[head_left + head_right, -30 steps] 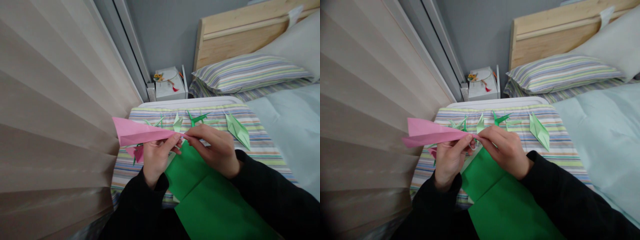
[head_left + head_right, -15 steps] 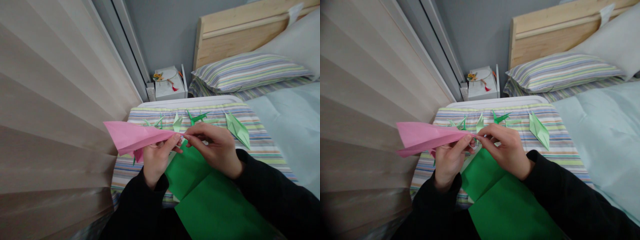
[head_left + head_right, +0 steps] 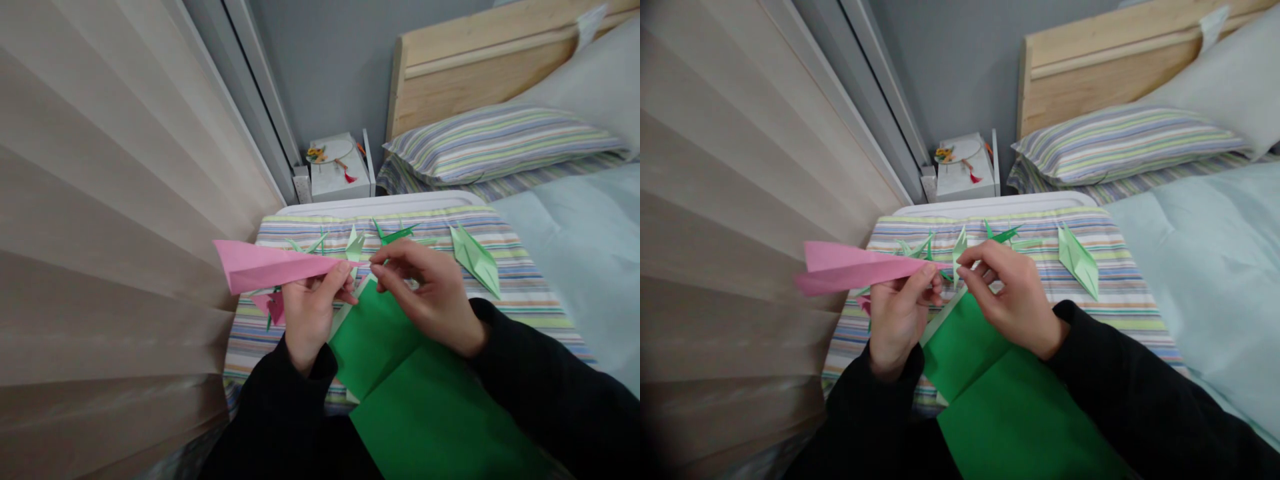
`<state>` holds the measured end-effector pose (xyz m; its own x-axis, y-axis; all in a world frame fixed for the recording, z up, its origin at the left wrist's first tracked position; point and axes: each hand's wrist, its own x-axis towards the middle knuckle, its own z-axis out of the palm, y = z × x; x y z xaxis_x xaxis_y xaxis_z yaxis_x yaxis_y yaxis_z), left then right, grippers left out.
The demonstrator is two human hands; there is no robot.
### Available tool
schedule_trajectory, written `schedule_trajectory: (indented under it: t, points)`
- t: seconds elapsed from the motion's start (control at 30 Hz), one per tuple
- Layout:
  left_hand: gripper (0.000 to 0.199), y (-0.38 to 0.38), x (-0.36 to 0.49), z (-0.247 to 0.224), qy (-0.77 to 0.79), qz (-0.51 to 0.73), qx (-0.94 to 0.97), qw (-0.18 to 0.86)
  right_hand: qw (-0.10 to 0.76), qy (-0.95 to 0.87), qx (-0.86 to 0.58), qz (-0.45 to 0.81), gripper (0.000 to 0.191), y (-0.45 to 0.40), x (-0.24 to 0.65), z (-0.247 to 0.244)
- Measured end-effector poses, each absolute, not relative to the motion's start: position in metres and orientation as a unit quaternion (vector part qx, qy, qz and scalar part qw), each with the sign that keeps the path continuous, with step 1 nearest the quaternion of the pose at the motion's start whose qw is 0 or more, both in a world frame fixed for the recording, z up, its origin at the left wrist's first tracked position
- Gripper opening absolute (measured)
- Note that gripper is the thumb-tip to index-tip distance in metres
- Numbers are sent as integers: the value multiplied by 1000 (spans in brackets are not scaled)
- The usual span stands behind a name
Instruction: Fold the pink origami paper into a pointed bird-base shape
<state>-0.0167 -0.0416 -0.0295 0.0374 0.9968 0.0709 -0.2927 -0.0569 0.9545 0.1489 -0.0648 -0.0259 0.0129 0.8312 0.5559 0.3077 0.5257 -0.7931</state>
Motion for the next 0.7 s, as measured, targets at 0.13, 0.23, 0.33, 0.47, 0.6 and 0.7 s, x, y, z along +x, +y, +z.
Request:
schedule_trajectory:
  t: [0.13,0.23,0.33,0.47,0.6,0.7]
  points:
    - [22,-42,-17,-28,388,553,456,579,548,-716,-400,162,7,-62,149,-28]
    - [24,-42,-16,-28,399,545,460,576,547,-724,-392,154,10,-61,150,-28]
    - [23,-41,-16,-29,406,542,460,573,547,-722,-393,157,10,-61,150,-28]
    - [23,-40,-16,-31,404,543,459,576,547,-705,-410,189,9,-63,149,-27]
    - [22,-41,-16,-31,399,546,456,578,565,-631,-424,320,10,-63,149,-25]
    - [22,-41,-15,-32,410,538,458,576,576,-559,-409,434,18,-61,147,-24]
